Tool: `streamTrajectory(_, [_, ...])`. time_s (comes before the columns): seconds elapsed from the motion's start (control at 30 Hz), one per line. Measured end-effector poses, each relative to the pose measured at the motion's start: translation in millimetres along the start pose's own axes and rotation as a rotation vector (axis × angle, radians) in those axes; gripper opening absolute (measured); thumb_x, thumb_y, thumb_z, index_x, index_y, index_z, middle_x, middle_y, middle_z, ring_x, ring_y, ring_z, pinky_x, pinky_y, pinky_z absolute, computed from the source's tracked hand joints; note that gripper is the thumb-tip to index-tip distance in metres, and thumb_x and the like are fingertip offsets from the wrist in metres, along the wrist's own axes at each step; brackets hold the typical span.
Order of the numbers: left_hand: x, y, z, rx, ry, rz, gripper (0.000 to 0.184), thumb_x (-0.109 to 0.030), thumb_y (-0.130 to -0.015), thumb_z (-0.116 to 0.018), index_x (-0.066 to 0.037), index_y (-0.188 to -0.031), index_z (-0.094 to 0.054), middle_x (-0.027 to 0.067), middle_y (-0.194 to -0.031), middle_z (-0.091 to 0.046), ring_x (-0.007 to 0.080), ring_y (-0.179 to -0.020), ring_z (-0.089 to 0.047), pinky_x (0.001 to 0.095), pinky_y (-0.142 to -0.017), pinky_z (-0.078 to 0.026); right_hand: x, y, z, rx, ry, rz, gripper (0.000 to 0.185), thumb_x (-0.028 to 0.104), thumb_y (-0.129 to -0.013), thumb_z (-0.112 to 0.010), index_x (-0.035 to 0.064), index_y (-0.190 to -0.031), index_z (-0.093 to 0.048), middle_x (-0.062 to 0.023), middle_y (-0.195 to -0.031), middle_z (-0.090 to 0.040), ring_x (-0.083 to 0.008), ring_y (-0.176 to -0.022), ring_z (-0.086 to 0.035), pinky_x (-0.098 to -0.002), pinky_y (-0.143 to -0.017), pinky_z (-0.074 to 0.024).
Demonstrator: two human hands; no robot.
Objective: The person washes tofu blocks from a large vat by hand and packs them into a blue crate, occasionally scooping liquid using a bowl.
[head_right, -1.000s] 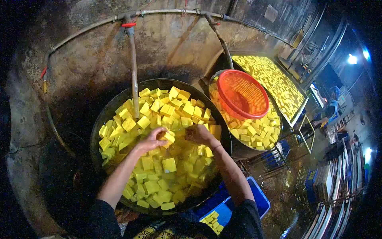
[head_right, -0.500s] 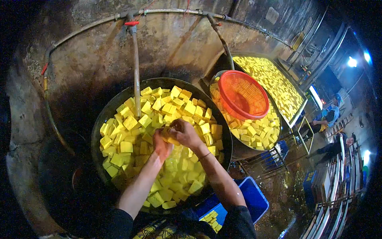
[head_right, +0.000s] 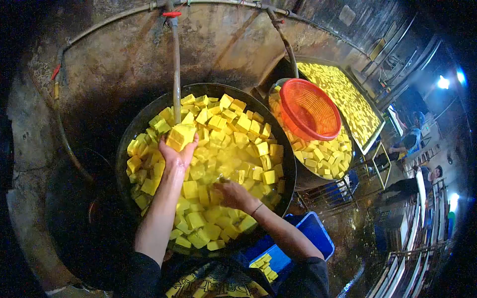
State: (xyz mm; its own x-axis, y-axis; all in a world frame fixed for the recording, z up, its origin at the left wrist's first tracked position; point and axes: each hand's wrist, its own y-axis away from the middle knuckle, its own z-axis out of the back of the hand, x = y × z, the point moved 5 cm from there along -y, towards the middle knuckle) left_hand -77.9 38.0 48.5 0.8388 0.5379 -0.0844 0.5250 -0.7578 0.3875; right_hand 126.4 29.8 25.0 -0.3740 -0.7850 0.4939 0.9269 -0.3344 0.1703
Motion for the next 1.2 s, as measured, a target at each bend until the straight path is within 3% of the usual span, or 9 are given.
streamTrajectory(0.17, [-30.5, 4.9, 0.4, 0.048, 0.015, -0.04, 0.033, -0.037, -0.089, -0.036, -0.013, -0.095, -0.058, 0.0052, -0.097, -0.061, 0.0262, -0.092, -0.053, 0.0486, -0.082, -0.038, -5.6, -12.2, 14.5, 0.013, 0.055, 0.249, 0.043, 0.022, -0.074, -0.07, 0.0078, -0.112, -0.058, -0.013, -0.101, -0.065, -0.0283, -0.089, -0.063, -0.0381, -0.072, -0.0519])
streamTrajectory(0.23, [-41.2, 8.9, 5.3, 0.04, -0.002, -0.059, 0.034, -0.038, -0.088, -0.035, -0.013, -0.097, -0.058, 0.0058, -0.1, -0.06, 0.0271, -0.095, -0.052, 0.0499, -0.084, -0.037, -11.6, -9.3, 39.2, 0.045, -0.843, -0.225, 0.031, 0.017, -0.081, -0.066, 0.0038, -0.109, -0.059, -0.0103, -0.101, -0.066, -0.019, -0.088, -0.063, -0.0333, -0.068, -0.0516])
streamTrajectory(0.47, [-49.3, 9.1, 10.2, 0.053, -0.032, -0.023, 0.044, -0.04, -0.09, -0.029, -0.011, -0.109, -0.057, 0.01, -0.112, -0.057, 0.031, -0.103, -0.05, 0.0517, -0.087, -0.038, -6.9, 33.5, 100.4, -0.214, -1.131, -0.153, 0.026, 0.008, -0.082, -0.068, -0.0005, -0.105, -0.059, -0.0074, -0.099, -0.065, -0.0141, -0.088, -0.061, -0.0265, -0.077, -0.0491])
streamTrajectory(0.6, [-40.8, 0.4, 11.3, 0.086, -0.063, 0.007, 0.045, -0.035, -0.088, -0.033, -0.005, -0.113, -0.055, 0.0159, -0.12, -0.055, 0.0351, -0.115, -0.047, 0.0576, -0.1, -0.03, 8.5, 140.8, 159.6, -0.343, -0.793, -0.229, 0.023, 0.005, -0.079, -0.069, -0.0002, -0.099, -0.06, -0.0043, -0.092, -0.065, -0.0117, -0.082, -0.06, -0.0253, -0.073, -0.0482])
streamTrajectory(0.7, [-33.8, -8.5, 12.9, 0.102, -0.159, -0.007, 0.047, -0.037, -0.089, -0.031, -0.005, -0.114, -0.054, 0.017, -0.119, -0.054, 0.0374, -0.111, -0.049, 0.0587, -0.095, -0.034, -3.8, 204.4, 156.3, -0.312, -0.549, -0.194, 0.028, 0.003, -0.076, -0.07, -0.0007, -0.102, -0.062, -0.0053, -0.091, -0.065, -0.0118, -0.086, -0.06, -0.027, -0.076, -0.0492])
streamTrajectory(0.77, [-27.2, -8.8, 10.8, 0.101, -0.197, -0.009, 0.045, -0.036, -0.088, -0.033, -0.005, -0.113, -0.055, 0.0179, -0.117, -0.054, 0.0384, -0.109, -0.049, 0.0585, -0.094, -0.035, -29.3, 233.8, 128.4, -0.324, -0.72, -0.28, 0.034, 0.006, -0.074, -0.072, 0.0004, -0.106, -0.062, -0.0094, -0.094, -0.067, -0.0159, -0.09, -0.062, -0.0302, -0.08, -0.0501])
streamTrajectory(0.87, [-22.0, 0.0, 8.5, 0.068, -0.157, -0.01, 0.041, -0.035, -0.087, -0.036, -0.005, -0.107, -0.056, 0.0163, -0.112, -0.055, 0.0366, -0.106, -0.049, 0.056, -0.09, -0.036, -54.3, 247.4, 89.9, -0.219, -0.203, -0.4, 0.046, 0.014, -0.067, -0.077, 0.0059, -0.11, -0.063, -0.0144, -0.101, -0.066, -0.0279, -0.094, -0.063, -0.0349, -0.083, -0.0507])
streamTrajectory(0.97, [-17.2, 8.8, 7.3, 0.091, -0.139, -0.026, 0.037, -0.035, -0.087, -0.038, -0.006, -0.102, -0.056, 0.0147, -0.108, -0.056, 0.0347, -0.103, -0.049, 0.0541, -0.088, -0.037, -17.0, 200.5, 126.6, -0.516, -0.312, -0.436, 0.046, 0.021, -0.066, -0.078, 0.0055, -0.106, -0.063, -0.0131, -0.097, -0.067, -0.0275, -0.087, -0.065, -0.0367, -0.076, -0.0515])
streamTrajectory(1.2, [-14.0, 21.5, 13.8, 0.088, -0.094, -0.001, 0.034, -0.034, -0.087, -0.038, -0.008, -0.097, -0.058, 0.0116, -0.101, -0.059, 0.0313, -0.097, -0.052, 0.0498, -0.085, -0.039, -48.0, 30.6, 43.5, -0.408, 0.156, -0.487, 0.032, 0.025, -0.078, -0.063, 0.006, -0.103, -0.062, -0.0185, -0.077, -0.063, -0.0372, -0.073, -0.063, -0.0447, -0.063, -0.0518])
